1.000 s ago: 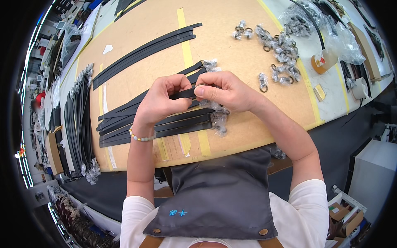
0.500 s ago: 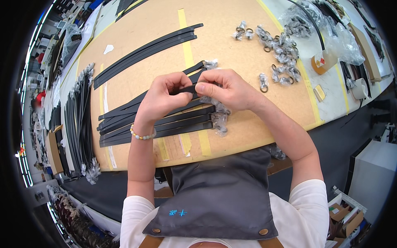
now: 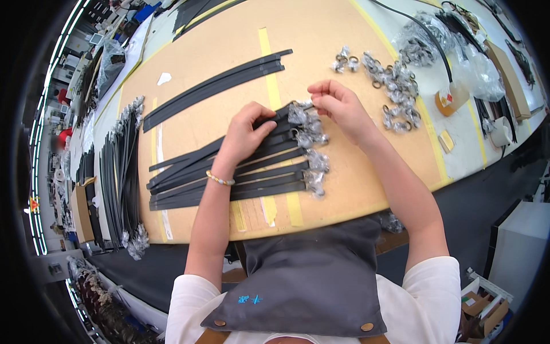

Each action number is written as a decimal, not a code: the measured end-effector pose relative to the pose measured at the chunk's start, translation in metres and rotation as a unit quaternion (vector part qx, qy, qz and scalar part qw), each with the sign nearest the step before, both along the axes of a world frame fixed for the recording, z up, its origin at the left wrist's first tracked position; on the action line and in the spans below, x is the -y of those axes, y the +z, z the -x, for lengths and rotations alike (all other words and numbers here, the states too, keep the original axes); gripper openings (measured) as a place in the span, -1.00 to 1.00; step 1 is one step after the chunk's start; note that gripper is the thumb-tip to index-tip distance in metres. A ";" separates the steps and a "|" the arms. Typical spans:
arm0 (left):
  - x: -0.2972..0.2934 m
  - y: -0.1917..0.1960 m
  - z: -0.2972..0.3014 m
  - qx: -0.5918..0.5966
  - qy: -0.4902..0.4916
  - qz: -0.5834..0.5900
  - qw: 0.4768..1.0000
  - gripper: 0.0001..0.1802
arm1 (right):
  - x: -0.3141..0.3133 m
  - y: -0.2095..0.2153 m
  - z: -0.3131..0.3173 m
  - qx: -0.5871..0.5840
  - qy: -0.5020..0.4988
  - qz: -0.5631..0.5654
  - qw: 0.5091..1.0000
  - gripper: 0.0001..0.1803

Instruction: The worker is attaching metal rings and buckles to black leather or synthetic straps at a workshop table.

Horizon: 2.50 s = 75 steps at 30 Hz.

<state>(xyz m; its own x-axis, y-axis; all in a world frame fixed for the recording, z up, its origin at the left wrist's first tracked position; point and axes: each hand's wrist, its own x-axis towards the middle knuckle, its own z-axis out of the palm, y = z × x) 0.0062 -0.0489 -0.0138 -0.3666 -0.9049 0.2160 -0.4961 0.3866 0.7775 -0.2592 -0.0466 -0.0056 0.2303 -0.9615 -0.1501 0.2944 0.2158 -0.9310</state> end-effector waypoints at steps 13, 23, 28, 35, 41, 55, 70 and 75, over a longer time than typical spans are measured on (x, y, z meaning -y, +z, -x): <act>0.000 0.009 0.002 -0.002 0.005 0.020 1.000 -0.92 | 0.005 -0.017 0.018 0.214 0.040 -0.124 0.968 -0.77; -0.002 0.010 0.000 -0.002 0.021 0.076 0.997 -0.93 | 0.006 0.004 0.011 0.148 0.056 -0.082 0.984 -0.80; -0.002 0.007 -0.006 -0.006 -0.011 0.070 0.997 -0.93 | 0.007 -0.005 0.016 0.116 0.028 -0.033 0.992 -0.83; 0.013 0.022 -0.016 0.035 0.003 0.129 0.991 -0.87 | 0.006 -0.011 0.019 0.124 0.034 -0.006 0.992 -0.82; 0.085 0.012 -0.074 0.230 0.160 0.135 0.950 -0.53 | 0.007 -0.011 0.009 0.119 0.035 0.003 0.992 -0.81; 0.029 -0.008 -0.076 0.356 0.183 0.046 0.915 -0.45 | 0.008 -0.014 0.013 0.106 -0.002 -0.002 0.994 -0.79; 0.081 0.018 -0.022 0.242 0.022 -0.013 0.970 -0.73 | 0.007 -0.009 0.009 0.075 0.003 0.003 0.997 -0.81; 0.067 0.016 -0.027 0.168 -0.008 0.068 0.983 -0.77 | 0.004 -0.013 0.010 0.073 0.023 0.017 0.997 -0.78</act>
